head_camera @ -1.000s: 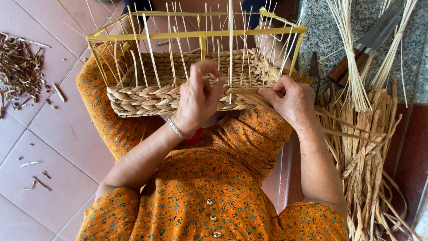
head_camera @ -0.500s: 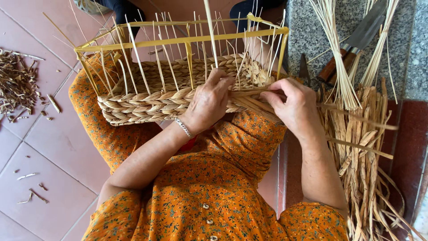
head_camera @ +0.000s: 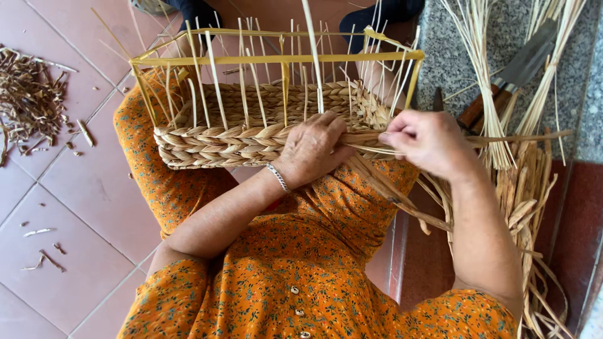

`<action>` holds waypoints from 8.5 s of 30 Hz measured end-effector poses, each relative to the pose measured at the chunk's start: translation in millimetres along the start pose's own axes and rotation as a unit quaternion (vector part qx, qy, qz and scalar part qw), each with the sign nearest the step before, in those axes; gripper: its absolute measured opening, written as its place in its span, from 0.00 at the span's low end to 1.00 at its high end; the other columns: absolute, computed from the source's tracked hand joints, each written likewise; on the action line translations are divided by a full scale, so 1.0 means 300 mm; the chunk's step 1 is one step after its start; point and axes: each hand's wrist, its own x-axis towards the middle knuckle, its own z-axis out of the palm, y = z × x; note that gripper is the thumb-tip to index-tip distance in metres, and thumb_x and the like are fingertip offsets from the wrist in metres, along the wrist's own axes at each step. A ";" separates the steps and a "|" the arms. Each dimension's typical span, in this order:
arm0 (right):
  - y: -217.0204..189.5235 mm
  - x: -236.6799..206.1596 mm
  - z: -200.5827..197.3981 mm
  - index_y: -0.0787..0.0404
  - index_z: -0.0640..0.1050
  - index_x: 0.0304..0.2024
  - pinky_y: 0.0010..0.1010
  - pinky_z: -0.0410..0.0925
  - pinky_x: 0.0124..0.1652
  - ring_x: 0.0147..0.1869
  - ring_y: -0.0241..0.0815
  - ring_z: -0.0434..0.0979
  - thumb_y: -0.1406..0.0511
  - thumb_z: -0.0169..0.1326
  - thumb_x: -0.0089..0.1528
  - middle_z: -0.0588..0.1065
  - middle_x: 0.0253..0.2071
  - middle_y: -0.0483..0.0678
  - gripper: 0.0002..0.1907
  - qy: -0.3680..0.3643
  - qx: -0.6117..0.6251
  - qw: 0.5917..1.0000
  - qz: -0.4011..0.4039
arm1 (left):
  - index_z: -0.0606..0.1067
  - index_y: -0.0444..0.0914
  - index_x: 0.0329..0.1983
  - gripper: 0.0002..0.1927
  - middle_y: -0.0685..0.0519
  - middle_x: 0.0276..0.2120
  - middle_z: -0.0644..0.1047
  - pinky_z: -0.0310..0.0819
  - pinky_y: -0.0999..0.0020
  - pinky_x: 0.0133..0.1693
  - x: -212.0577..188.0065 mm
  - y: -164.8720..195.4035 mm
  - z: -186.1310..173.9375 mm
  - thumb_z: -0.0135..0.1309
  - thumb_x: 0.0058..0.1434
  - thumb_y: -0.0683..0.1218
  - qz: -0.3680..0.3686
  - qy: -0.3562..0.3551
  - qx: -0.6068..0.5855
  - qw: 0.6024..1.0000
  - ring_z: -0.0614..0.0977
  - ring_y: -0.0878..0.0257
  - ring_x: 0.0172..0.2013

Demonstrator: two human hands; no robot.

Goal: The person weaves a basket by hand, interlacing dried palm leaves through a yellow metal frame. They use a small knife to trim excess material and tighten the weave as they work.

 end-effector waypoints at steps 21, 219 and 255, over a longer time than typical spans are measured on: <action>0.112 0.032 0.289 0.60 0.74 0.34 0.25 0.62 0.16 0.17 0.33 0.69 0.58 0.67 0.67 0.76 0.22 0.43 0.17 0.289 -0.206 0.922 -0.152 | 0.67 0.36 0.44 0.04 0.49 0.31 0.75 0.72 0.61 0.21 -0.050 -0.084 0.005 0.50 0.70 0.38 0.099 0.046 -0.060 0.992 0.78 0.56 0.22; 0.226 -0.100 0.201 0.60 0.78 0.41 0.27 0.73 0.26 0.30 0.34 0.80 0.63 0.59 0.69 0.81 0.32 0.50 0.07 0.145 0.080 0.986 -0.031 | 0.67 0.38 0.42 0.08 0.51 0.19 0.75 0.73 0.61 0.25 0.170 -0.005 0.167 0.54 0.65 0.40 0.029 -0.009 -0.079 0.996 0.78 0.59 0.19; 0.040 -0.128 -0.010 0.58 0.82 0.39 0.24 0.65 0.26 0.29 0.33 0.72 0.65 0.54 0.75 0.76 0.28 0.43 0.10 0.162 -0.479 0.854 -0.123 | 0.76 0.39 0.36 0.16 0.53 0.33 0.79 0.79 0.63 0.36 0.184 0.102 0.063 0.68 0.53 0.51 0.055 -0.155 -0.113 0.980 0.83 0.62 0.31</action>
